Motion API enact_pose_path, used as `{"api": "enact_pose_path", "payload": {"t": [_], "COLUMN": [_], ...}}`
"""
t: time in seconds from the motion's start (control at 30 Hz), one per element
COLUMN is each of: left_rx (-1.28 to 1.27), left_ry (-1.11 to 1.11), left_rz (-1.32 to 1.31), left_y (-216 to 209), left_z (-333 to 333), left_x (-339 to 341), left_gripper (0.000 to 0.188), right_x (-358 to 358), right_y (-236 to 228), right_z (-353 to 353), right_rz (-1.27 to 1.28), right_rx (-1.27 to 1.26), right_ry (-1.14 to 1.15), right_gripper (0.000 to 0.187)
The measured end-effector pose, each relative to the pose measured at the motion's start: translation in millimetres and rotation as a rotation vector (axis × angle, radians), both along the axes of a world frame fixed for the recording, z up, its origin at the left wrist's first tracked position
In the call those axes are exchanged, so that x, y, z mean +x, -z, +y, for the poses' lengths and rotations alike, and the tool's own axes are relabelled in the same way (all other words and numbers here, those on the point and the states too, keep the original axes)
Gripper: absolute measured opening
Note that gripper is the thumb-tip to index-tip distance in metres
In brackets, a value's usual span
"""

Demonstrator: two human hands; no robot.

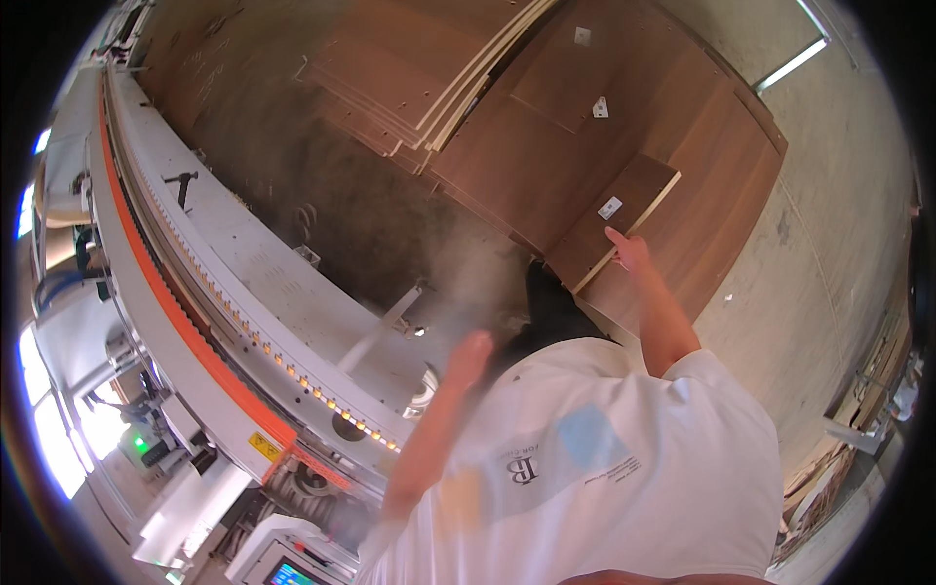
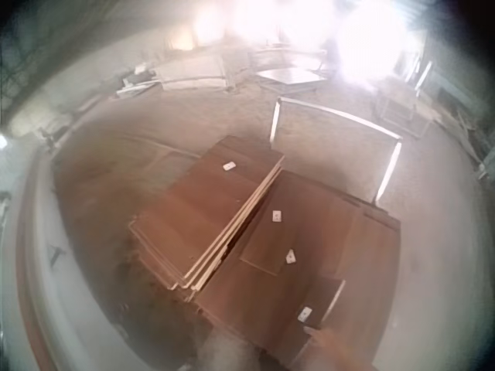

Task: The person picks up wooden boards from a stack and feeds them one at a time into an edge banding machine.

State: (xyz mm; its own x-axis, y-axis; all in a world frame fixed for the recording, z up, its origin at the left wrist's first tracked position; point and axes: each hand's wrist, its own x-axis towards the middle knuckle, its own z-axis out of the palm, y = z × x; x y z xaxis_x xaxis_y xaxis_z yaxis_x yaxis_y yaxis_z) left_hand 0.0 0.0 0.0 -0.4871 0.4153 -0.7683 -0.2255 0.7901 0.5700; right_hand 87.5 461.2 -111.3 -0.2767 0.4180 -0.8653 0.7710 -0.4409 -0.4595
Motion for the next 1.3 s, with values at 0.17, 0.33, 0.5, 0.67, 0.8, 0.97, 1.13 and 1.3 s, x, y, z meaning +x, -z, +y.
{"api": "enact_pose_path", "payload": {"t": [0.17,0.33,0.5,0.67,0.8,0.97,1.13,1.3], "left_rx": [0.003,0.076,-0.073,-0.153,-0.043,-0.012,-0.088,-0.334], "left_ry": [0.086,0.195,0.194,0.073,-0.131,-0.315,-0.443,-0.705], "left_rz": [0.350,0.779,0.935,0.983,1.144,1.349,1.396,1.291], "left_y": [-81,-144,-171,-190,-188,-187,-188,-188], "left_z": [24,28,-7,-58,-94,-134,-181,-229], "left_x": [1,15,35,69,96,139,181,232], "left_gripper": [0.043,0.070,0.101,0.109,0.099,0.081,0.071,0.068], "right_x": [-38,-42,-33,-17,-13,-16,-23,-14], "right_y": [-96,-171,-187,-226,-240,-256,-262,-250], "right_z": [-70,-164,-233,-299,-332,-372,-405,-423], "right_rz": [0.242,0.505,0.574,0.696,0.705,0.583,0.482,0.585], "right_rx": [-0.073,-0.227,-0.280,-0.400,-0.471,-0.528,-0.304,-0.291], "right_ry": [0.036,0.002,-0.245,-0.391,-0.545,-0.568,-0.993,-1.352], "right_gripper": [0.052,0.049,0.048,0.045,0.049,0.060,0.049,0.032]}}
